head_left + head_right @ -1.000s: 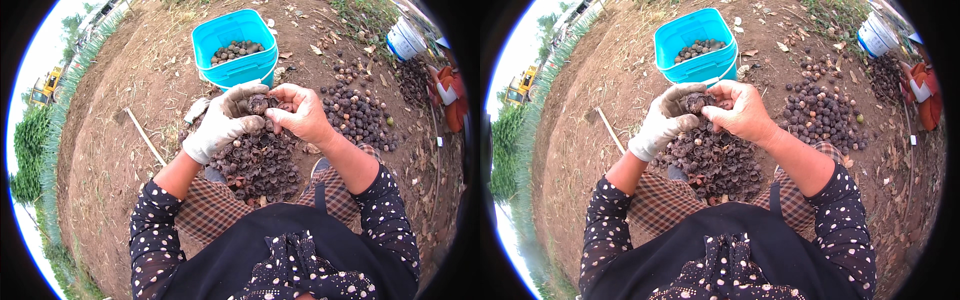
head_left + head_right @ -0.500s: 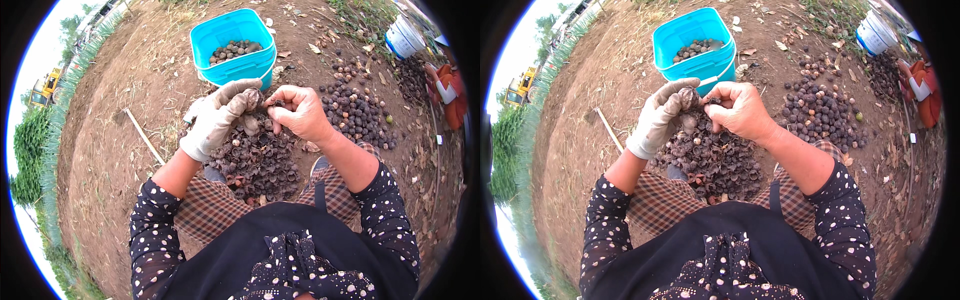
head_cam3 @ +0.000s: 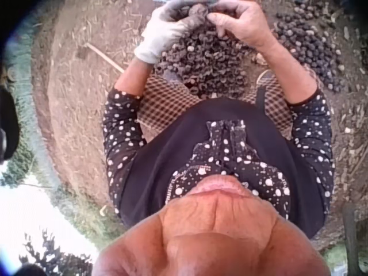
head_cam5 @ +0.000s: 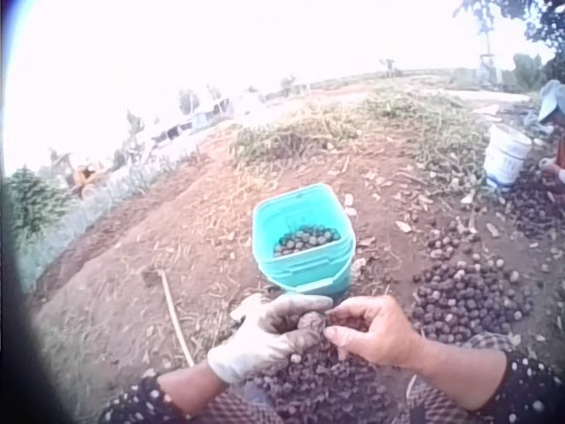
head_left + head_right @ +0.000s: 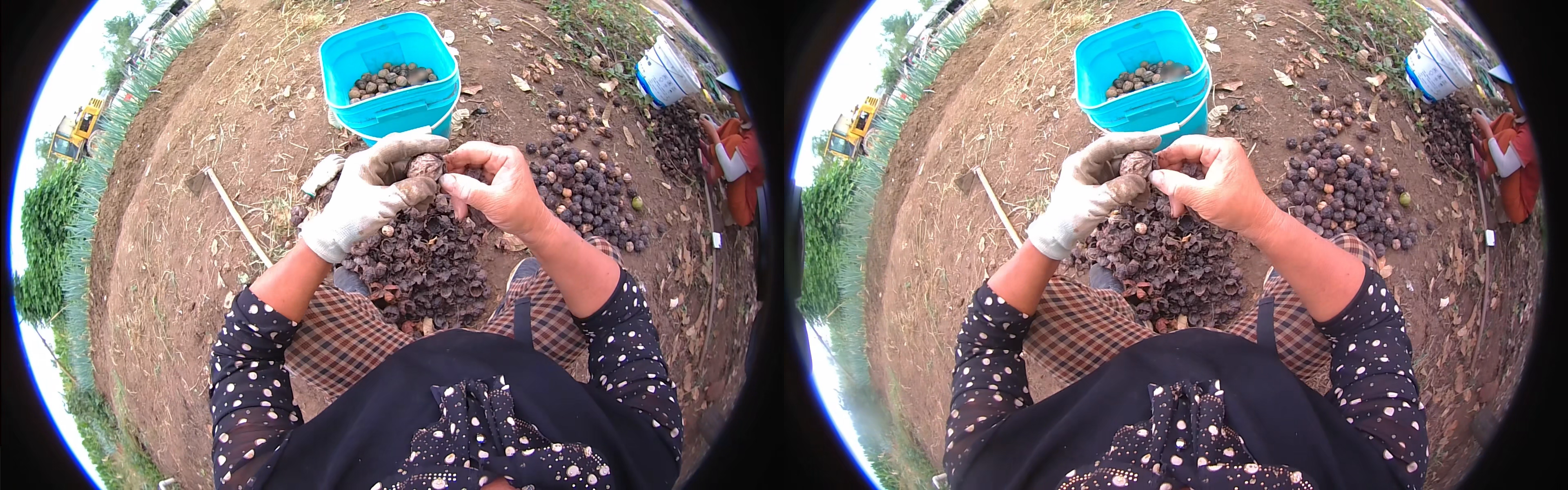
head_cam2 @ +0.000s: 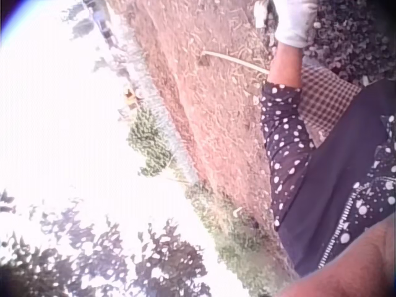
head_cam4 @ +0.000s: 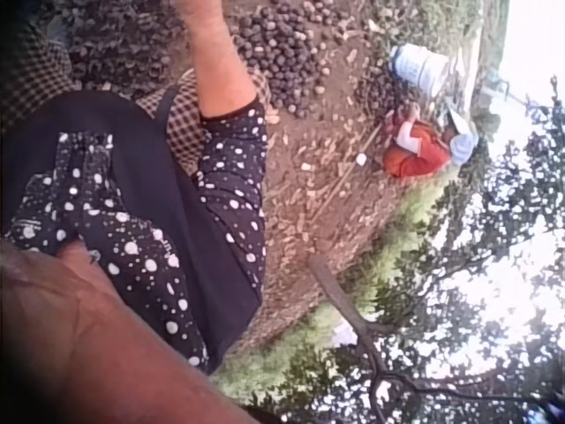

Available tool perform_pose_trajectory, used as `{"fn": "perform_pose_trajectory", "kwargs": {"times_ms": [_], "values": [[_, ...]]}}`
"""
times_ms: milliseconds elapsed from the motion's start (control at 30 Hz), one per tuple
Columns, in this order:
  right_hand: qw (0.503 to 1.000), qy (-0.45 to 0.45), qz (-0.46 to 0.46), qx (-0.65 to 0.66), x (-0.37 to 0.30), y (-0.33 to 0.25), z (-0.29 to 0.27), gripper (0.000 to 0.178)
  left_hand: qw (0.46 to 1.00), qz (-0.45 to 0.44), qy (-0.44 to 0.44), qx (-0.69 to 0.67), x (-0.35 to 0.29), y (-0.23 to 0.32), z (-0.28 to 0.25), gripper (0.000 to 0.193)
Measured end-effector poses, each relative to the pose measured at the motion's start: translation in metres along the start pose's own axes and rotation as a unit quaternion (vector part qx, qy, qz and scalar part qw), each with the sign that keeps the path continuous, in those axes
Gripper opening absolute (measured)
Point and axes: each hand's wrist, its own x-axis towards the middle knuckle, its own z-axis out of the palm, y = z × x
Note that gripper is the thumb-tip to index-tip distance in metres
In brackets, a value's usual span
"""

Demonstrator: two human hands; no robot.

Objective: The person sits on the ground and peels the husks off dark brown nuts by hand, placing the peeled nuts into a blue bucket. The husks are discarded on the ground.

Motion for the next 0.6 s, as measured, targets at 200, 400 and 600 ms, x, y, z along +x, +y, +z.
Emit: {"fn": "perform_pose_trajectory", "kwargs": {"times_ms": [200,400,600], "values": [[0.998,-0.022,0.033,-0.044,0.002,0.0,-0.009,0.021,0.998,-0.038,-0.015,-0.04,0.0,0.012,-0.001,0.062],[0.905,0.081,-0.243,-0.34,0.006,-0.013,-0.007,0.046,0.999,-0.045,0.006,-0.022,-0.001,0.015,-0.005,0.058],[0.808,-0.013,-0.322,-0.492,0.001,-0.019,0.001,0.053,0.992,-0.093,-0.04,0.075,0.002,0.015,0.0,0.051]]}}
